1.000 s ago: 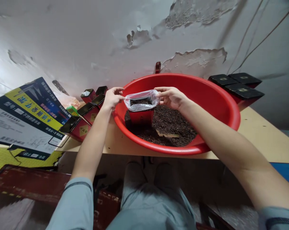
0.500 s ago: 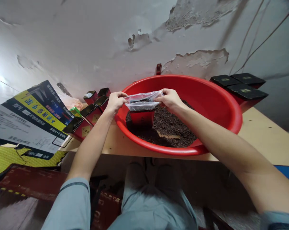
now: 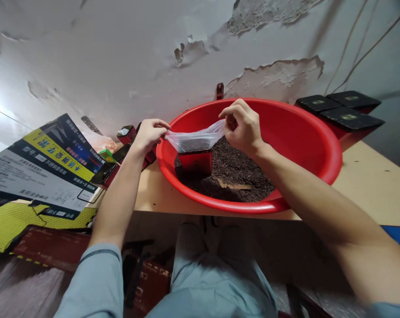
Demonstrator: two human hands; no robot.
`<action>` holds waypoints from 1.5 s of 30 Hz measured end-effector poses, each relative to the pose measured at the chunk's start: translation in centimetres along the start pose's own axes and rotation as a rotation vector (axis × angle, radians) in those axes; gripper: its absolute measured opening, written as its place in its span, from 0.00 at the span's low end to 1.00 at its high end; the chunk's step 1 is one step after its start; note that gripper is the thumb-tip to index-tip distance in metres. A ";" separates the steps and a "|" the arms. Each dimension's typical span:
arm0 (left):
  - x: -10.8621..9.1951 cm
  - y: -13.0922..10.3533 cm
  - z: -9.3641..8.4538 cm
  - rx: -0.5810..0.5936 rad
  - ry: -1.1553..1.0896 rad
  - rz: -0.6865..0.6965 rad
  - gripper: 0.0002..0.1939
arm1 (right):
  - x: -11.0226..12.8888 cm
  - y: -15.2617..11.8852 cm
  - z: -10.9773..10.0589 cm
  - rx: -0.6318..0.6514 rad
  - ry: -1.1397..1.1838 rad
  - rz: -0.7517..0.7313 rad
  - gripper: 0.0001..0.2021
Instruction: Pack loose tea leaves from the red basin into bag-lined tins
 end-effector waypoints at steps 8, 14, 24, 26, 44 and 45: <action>4.3 -2.0 1.4 0.275 -0.220 -0.024 0.42 | -5.6 -0.4 -0.9 0.418 0.431 0.474 0.46; 1.2 -1.5 5.4 0.150 -0.076 0.263 0.17 | -5.2 -1.0 5.8 0.706 0.108 0.390 0.46; -0.9 -0.5 6.8 -0.053 -0.049 0.355 0.04 | -2.5 0.1 11.8 0.826 0.038 0.197 0.18; -0.8 -1.0 7.1 -0.040 -0.081 0.378 0.04 | -2.4 0.1 11.1 0.753 0.096 0.231 0.17; 3.3 -2.7 10.4 0.231 -0.144 0.526 0.65 | 0.1 -0.6 12.1 0.292 0.723 0.654 0.31; 3.3 -2.7 10.5 0.253 -0.153 0.530 0.64 | 0.1 -0.6 12.1 0.281 0.758 0.692 0.31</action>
Point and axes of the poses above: each hand's wrist, its own y-axis towards the middle knuckle, its own z-axis out of the palm, x = y × z, the point moved 5 cm from there along y, towards the middle knuckle, and after that the axes turned 14 degrees about y, right-handed, at the moved point
